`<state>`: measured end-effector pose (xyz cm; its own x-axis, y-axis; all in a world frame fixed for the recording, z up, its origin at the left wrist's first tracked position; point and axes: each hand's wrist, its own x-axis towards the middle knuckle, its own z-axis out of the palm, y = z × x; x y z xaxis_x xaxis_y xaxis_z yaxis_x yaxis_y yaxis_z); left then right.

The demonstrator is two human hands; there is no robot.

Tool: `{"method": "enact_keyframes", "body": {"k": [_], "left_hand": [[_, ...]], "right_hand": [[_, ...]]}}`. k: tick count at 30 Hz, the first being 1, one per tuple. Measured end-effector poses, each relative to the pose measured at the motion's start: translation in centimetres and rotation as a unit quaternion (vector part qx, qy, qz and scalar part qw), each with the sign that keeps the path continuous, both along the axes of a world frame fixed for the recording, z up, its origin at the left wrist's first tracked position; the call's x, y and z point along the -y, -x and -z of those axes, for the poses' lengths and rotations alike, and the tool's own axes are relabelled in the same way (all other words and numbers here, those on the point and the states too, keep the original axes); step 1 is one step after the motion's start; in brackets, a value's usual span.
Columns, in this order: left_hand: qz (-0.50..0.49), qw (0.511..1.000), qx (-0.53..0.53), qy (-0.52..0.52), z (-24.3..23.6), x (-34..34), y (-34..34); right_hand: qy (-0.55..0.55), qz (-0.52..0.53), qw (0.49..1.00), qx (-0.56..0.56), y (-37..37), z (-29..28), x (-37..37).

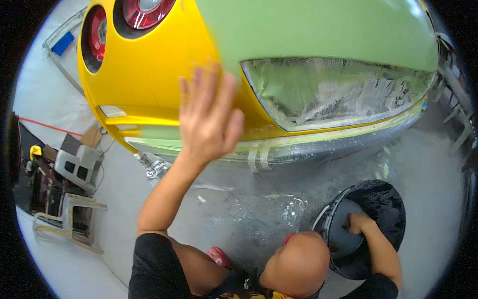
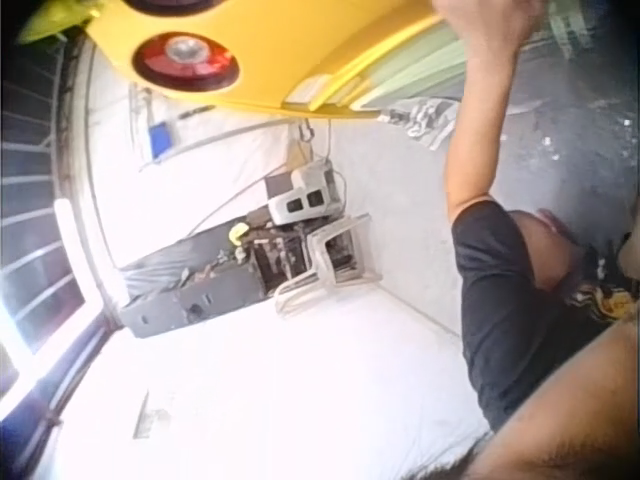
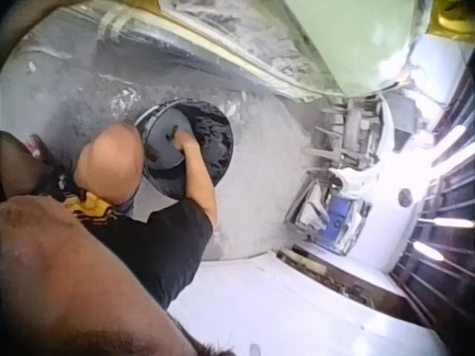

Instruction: Sanding a car body panel with a sanding block and water in an auto shop.

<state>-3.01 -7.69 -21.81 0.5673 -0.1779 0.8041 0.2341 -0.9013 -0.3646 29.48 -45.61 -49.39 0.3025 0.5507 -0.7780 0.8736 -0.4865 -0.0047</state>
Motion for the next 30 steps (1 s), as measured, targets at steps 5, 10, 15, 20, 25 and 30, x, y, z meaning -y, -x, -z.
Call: {"method": "enact_keyframes", "body": {"k": [5,10,15,20,25,30], "left_hand": [[-0.15,0.981,0.058,0.104,-1.1,-0.4,-1.1],[0.116,0.967,-0.196,0.112,0.8,2.5,-2.1],[0.188,0.967,-0.169,0.043,-0.6,4.4,-1.1],[0.077,0.993,-0.064,0.064,-3.2,3.3,-0.4],[-0.066,0.993,0.062,0.076,-4.1,0.5,0.0],[-0.151,0.976,0.109,0.117,-4.6,0.0,-2.8]], "right_hand": [[0.072,-0.041,0.986,-0.146,3.5,-1.4,-2.2],[-0.071,0.02,0.994,-0.077,1.3,1.4,-0.6],[-0.069,0.103,0.987,0.097,0.5,3.3,0.6],[0.08,-0.053,0.994,-0.056,0.2,8.1,3.2],[0.081,0.053,0.972,-0.214,-0.9,9.1,1.7],[-0.03,0.082,0.996,-0.013,-1.0,6.5,1.2]]}}
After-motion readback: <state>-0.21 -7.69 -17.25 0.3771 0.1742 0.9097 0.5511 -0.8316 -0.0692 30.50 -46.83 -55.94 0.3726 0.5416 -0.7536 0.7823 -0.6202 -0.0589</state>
